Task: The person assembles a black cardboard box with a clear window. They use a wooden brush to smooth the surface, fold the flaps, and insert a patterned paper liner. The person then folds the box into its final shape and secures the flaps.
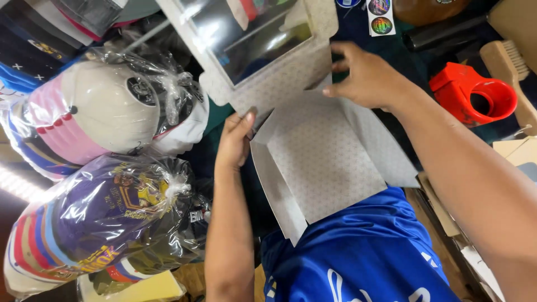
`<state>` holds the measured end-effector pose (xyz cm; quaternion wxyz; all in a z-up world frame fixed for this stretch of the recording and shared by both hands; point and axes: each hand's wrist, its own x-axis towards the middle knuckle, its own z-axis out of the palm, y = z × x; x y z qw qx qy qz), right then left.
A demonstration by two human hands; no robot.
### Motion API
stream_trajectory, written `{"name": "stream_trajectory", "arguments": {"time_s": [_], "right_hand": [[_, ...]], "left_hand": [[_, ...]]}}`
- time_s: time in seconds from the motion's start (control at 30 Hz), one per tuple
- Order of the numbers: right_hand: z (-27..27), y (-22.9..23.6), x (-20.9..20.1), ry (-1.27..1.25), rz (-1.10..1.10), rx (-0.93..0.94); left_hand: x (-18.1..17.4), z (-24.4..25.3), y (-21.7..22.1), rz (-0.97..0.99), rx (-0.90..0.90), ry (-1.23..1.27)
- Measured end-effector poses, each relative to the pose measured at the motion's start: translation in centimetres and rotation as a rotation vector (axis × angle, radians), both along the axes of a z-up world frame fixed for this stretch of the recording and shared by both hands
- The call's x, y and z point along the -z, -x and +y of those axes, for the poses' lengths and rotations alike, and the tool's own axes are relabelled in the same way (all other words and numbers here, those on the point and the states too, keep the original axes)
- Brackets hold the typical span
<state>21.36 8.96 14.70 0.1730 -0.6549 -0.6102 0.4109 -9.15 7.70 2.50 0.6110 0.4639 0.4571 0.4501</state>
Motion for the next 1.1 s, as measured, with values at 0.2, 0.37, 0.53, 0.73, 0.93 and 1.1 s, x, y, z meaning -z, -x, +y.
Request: {"name": "stream_trajectory", "arguments": {"time_s": [0.2,0.37,0.53,0.73,0.93,1.1], "right_hand": [[-0.2,-1.0,4.0,-0.08,-0.073,-0.135],[-1.6,-1.4,5.8,-0.212,-0.098,-0.048],[-3.1,-1.9,6.0,-0.154,0.023,0.022],[-2.3,-1.6,6.0,-0.033,0.438,0.061],[-1.9,-2.4,7.2,0.002,0.558,0.05],[-1.0,-1.9,11.4,-0.11,0.645,0.198]], "left_hand": [[-0.2,-3.9,-1.3,-0.07,0.107,-0.223],[2.6,-3.5,-0.7,-0.206,-0.144,-0.081],[5.5,-3.6,-0.5,-0.241,-0.14,-0.036],[7.5,-3.9,-0.6,-0.252,-0.097,-0.091],[10.4,-3.4,-1.8,-0.085,-0.248,-0.373],[5.4,-3.5,-5.0,0.076,-0.583,-0.455]]}}
